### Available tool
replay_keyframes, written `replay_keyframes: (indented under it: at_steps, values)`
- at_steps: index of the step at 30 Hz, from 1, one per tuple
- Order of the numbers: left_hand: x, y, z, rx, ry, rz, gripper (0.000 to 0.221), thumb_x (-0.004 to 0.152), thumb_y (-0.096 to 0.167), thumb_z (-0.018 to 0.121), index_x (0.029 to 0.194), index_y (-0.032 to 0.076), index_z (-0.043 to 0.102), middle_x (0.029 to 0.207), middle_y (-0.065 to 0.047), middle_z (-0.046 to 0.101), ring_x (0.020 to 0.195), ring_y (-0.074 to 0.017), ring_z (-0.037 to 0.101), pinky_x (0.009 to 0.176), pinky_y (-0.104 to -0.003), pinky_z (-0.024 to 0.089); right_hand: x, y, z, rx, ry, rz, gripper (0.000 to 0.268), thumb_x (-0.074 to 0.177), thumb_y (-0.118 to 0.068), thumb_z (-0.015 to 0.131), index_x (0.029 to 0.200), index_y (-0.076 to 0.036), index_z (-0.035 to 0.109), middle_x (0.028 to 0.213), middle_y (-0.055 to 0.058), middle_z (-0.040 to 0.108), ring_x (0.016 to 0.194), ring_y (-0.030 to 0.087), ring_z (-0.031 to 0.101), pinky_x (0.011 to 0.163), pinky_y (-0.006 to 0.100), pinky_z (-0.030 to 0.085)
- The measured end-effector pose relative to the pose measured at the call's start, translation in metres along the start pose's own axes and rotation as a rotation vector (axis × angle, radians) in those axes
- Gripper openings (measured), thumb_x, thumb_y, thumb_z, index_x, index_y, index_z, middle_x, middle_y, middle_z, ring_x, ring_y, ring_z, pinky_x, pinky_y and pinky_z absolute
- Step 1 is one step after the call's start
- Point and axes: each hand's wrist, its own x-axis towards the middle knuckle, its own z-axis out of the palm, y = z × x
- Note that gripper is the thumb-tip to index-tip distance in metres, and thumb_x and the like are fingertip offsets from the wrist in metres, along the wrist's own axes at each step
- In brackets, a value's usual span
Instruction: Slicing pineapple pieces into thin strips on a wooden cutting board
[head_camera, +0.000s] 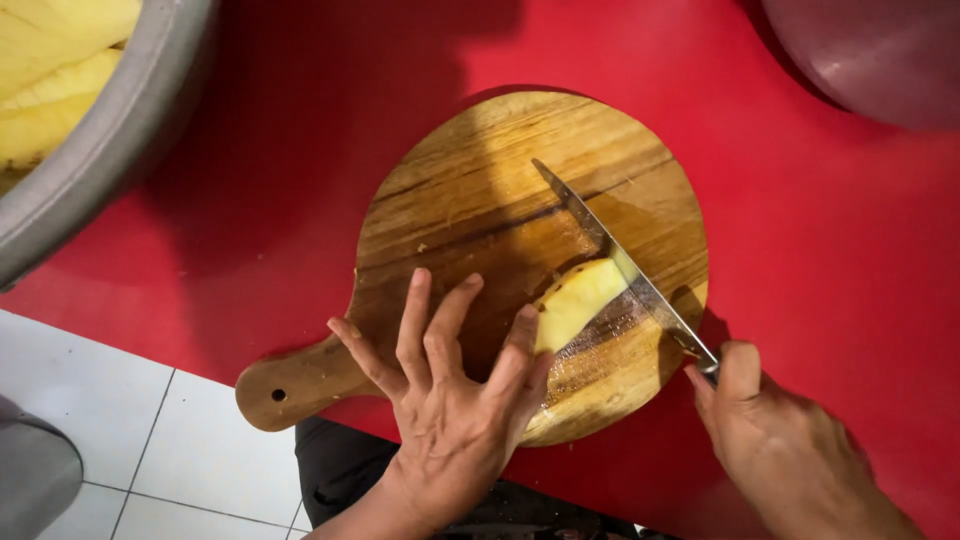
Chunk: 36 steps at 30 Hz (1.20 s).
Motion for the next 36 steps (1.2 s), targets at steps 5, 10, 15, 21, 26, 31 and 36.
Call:
replay_keyframes:
  at_steps: [5,10,15,21,26,31,36]
  values:
    - [0.004,0.002,-0.003,-0.001,-0.014,0.008,0.033,0.097,0.039,0.081,0.122,0.027,0.062,0.137,-0.017,0.056,0.141,-0.0474,0.041,0.109,-0.086,0.006,0.01,-0.01,-0.002,-0.253,0.652,-0.428,0.034,0.11,-0.04,0.055,0.097,-0.013,0.041,0.048,-0.003,0.058,0.035,0.02,0.062,0.03,0.039,0.047]
    - [0.004,0.004,-0.006,-0.013,-0.002,-0.006,0.025,0.097,0.039,0.078,0.113,0.025,0.066,0.14,-0.02,0.055,0.142,-0.0499,0.037,0.11,-0.084,0.004,0.015,-0.017,-0.011,-0.21,0.664,-0.427,0.035,0.109,-0.041,0.057,0.098,-0.014,0.037,0.049,-0.003,0.059,0.038,0.021,0.064,0.034,0.04,0.05]
    - [0.003,0.006,-0.007,-0.047,-0.007,-0.028,0.021,0.097,0.039,0.075,0.109,0.022,0.07,0.144,-0.021,0.05,0.146,-0.0494,0.03,0.111,-0.084,0.001,0.007,-0.008,-0.02,-0.055,0.654,-0.5,0.029,0.11,-0.036,0.055,0.1,-0.014,0.039,0.049,-0.007,0.053,0.033,0.013,0.055,0.032,0.038,0.048]
    - [0.002,0.007,-0.007,-0.044,-0.007,-0.031,0.019,0.097,0.038,0.075,0.108,0.023,0.071,0.145,-0.021,0.047,0.146,-0.0494,0.029,0.112,-0.082,-0.001,-0.004,0.01,0.002,0.091,0.63,-0.414,0.028,0.106,-0.041,0.051,0.105,-0.014,0.042,0.048,-0.004,0.051,0.032,0.02,0.046,0.032,0.044,0.044]
    - [0.001,0.007,-0.008,-0.042,-0.003,-0.026,0.02,0.097,0.038,0.076,0.107,0.022,0.069,0.144,-0.022,0.049,0.146,-0.0507,0.03,0.111,-0.084,0.001,-0.006,0.013,0.012,0.083,0.444,-0.349,0.031,0.104,-0.047,0.048,0.107,-0.017,0.04,0.046,-0.004,0.053,0.033,0.022,0.048,0.036,0.043,0.046]
    - [0.003,0.006,-0.007,-0.055,-0.012,-0.033,0.019,0.097,0.036,0.076,0.106,0.022,0.068,0.145,-0.022,0.049,0.145,-0.0516,0.03,0.111,-0.084,0.0,-0.002,0.011,0.024,0.107,0.387,-0.27,0.035,0.102,-0.049,0.051,0.104,-0.019,0.035,0.049,0.001,0.056,0.038,0.031,0.054,0.042,0.049,0.048]
    - [0.003,0.004,-0.005,-0.031,0.004,-0.025,0.02,0.098,0.036,0.075,0.112,0.024,0.066,0.141,-0.022,0.053,0.144,-0.0499,0.035,0.111,-0.083,0.002,0.001,0.012,0.031,0.003,0.4,-0.269,0.04,0.1,-0.054,0.052,0.103,-0.019,0.032,0.049,-0.001,0.055,0.037,0.033,0.058,0.038,0.051,0.045]
